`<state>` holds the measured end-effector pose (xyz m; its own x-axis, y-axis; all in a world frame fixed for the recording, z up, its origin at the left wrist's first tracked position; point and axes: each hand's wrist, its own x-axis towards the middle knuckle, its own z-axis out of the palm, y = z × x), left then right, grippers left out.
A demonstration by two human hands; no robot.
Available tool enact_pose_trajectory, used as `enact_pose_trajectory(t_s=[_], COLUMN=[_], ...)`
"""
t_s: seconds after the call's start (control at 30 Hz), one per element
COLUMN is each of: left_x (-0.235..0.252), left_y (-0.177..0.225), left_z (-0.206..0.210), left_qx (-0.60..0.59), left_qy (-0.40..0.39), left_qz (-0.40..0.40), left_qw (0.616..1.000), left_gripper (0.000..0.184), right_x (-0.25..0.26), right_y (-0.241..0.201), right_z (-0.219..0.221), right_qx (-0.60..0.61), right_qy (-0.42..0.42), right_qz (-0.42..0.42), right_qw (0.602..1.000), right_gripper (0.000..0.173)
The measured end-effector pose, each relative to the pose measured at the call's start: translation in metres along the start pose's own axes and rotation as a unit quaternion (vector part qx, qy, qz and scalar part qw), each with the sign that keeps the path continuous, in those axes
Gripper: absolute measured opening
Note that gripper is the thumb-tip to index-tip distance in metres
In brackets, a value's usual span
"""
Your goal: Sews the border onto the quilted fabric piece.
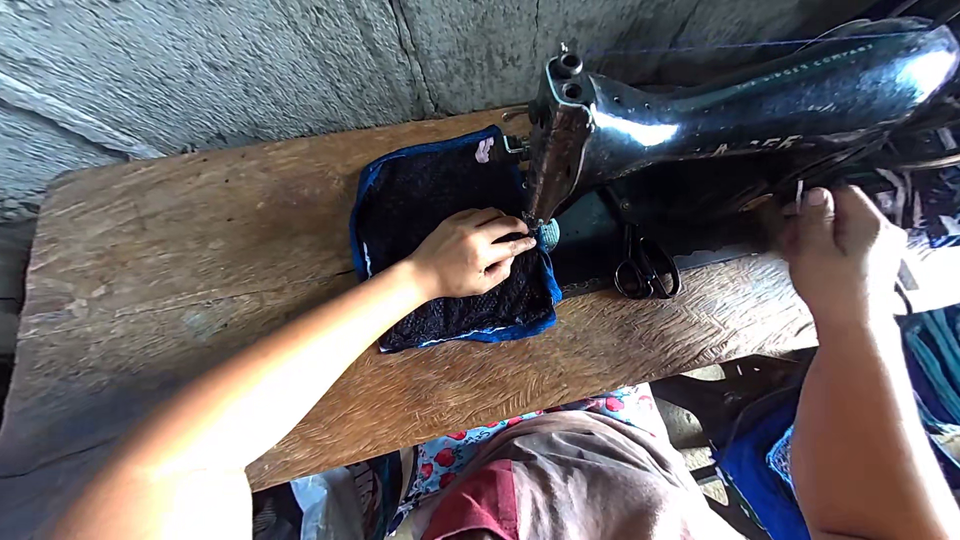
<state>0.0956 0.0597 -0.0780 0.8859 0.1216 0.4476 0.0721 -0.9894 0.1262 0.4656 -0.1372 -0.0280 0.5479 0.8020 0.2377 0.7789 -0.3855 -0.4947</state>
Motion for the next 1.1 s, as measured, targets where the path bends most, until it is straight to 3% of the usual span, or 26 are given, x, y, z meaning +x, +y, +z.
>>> enact_pose_trajectory(t_s=[0.13, 0.63, 0.77, 0.87, 0.97, 1.1], left_x=[0.001, -0.001, 0.000, -0.002, 0.000, -0.002], left_y=[-0.003, -0.017, -0.019, -0.019, -0.019, -0.017], left_z=[0.000, -0.002, -0.002, -0.002, -0.003, -0.003], left_qx=[-0.010, -0.021, -0.029, -0.025, -0.026, -0.035], left_qy=[0.009, 0.046, 0.046, 0.042, 0.040, 0.032], left_qz=[0.020, 0.042, 0.038, 0.039, 0.051, 0.065], left_qw=[1.000, 0.998, 0.998, 0.998, 0.998, 0.997], left_gripper=[0.034, 0.029, 0.028, 0.028, 0.028, 0.028], right_x=[0.005, 0.008, 0.010, 0.021, 0.031, 0.034], right_y=[0.006, 0.036, 0.029, 0.005, 0.005, 0.027], right_z=[0.009, 0.012, 0.008, -0.009, -0.023, -0.035], right_qx=[0.040, 0.059, 0.248, 0.322, 0.285, 0.073], right_qy=[-0.022, 0.023, 0.037, 0.056, 0.040, 0.054], right_qz=[-0.054, -0.134, -0.110, -0.070, -0.065, -0.098], right_qw=[0.997, 0.989, 0.962, 0.942, 0.956, 0.991], right_gripper=[0.041, 0.041, 0.024, 0.029, 0.029, 0.038])
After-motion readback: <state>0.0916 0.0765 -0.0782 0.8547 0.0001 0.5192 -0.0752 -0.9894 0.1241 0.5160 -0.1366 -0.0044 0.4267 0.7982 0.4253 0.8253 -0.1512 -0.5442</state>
